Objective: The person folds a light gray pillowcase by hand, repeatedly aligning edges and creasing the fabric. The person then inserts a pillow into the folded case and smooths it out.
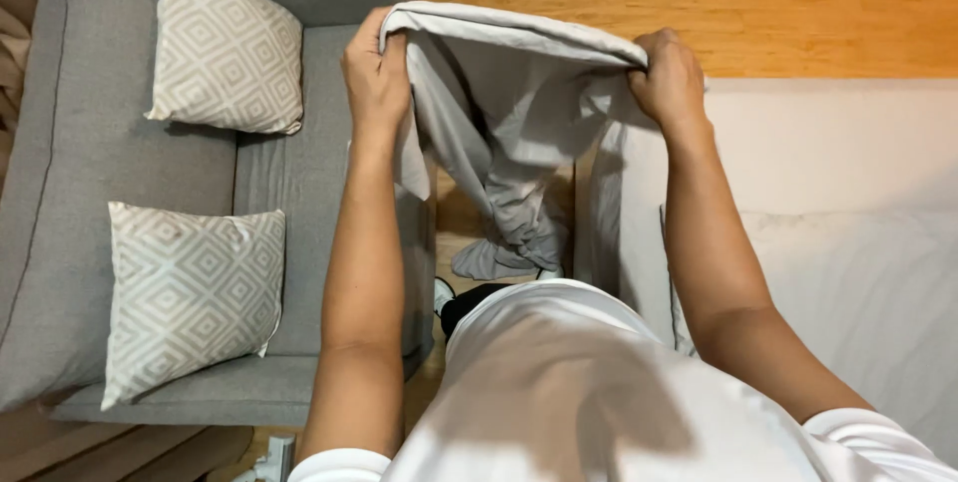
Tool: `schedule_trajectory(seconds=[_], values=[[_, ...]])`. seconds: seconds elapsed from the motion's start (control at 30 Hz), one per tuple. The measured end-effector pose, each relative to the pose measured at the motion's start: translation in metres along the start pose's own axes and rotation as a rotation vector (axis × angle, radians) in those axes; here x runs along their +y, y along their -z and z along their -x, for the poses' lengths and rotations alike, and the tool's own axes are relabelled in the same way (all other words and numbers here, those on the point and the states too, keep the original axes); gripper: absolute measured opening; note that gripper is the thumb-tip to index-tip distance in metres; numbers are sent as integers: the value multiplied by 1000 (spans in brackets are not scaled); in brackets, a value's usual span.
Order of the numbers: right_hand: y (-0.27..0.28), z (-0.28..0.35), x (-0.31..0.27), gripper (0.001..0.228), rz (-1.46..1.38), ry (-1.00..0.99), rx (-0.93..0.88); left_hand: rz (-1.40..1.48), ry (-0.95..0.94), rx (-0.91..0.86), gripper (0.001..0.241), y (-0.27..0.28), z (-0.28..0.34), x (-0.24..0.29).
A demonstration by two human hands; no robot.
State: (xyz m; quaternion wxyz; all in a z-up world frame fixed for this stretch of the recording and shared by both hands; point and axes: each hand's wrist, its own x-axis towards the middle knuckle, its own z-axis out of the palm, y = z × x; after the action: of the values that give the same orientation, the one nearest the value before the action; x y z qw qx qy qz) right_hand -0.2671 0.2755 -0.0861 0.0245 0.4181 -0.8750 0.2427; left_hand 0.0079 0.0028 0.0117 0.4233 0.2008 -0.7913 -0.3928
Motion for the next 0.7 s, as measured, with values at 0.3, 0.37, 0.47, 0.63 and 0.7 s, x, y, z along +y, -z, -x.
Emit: schedule_trajectory(seconds=[0.3, 0.37, 0.47, 0.63, 0.7], values=[[13, 0, -18, 52, 28, -117, 25, 11, 34, 123, 19, 18, -6, -24], [3, 3, -6, 45, 50, -104, 116, 20, 25, 166, 14, 27, -9, -33], [8, 14, -16, 36, -25, -193, 161, 41, -28, 197, 11, 40, -10, -35], [4, 27, -48, 44, -242, -214, 148, 65, 44, 113, 12, 48, -9, -50], [18, 39, -83, 55, -505, -213, -81, 42, 75, 34, 8, 44, -5, -55]])
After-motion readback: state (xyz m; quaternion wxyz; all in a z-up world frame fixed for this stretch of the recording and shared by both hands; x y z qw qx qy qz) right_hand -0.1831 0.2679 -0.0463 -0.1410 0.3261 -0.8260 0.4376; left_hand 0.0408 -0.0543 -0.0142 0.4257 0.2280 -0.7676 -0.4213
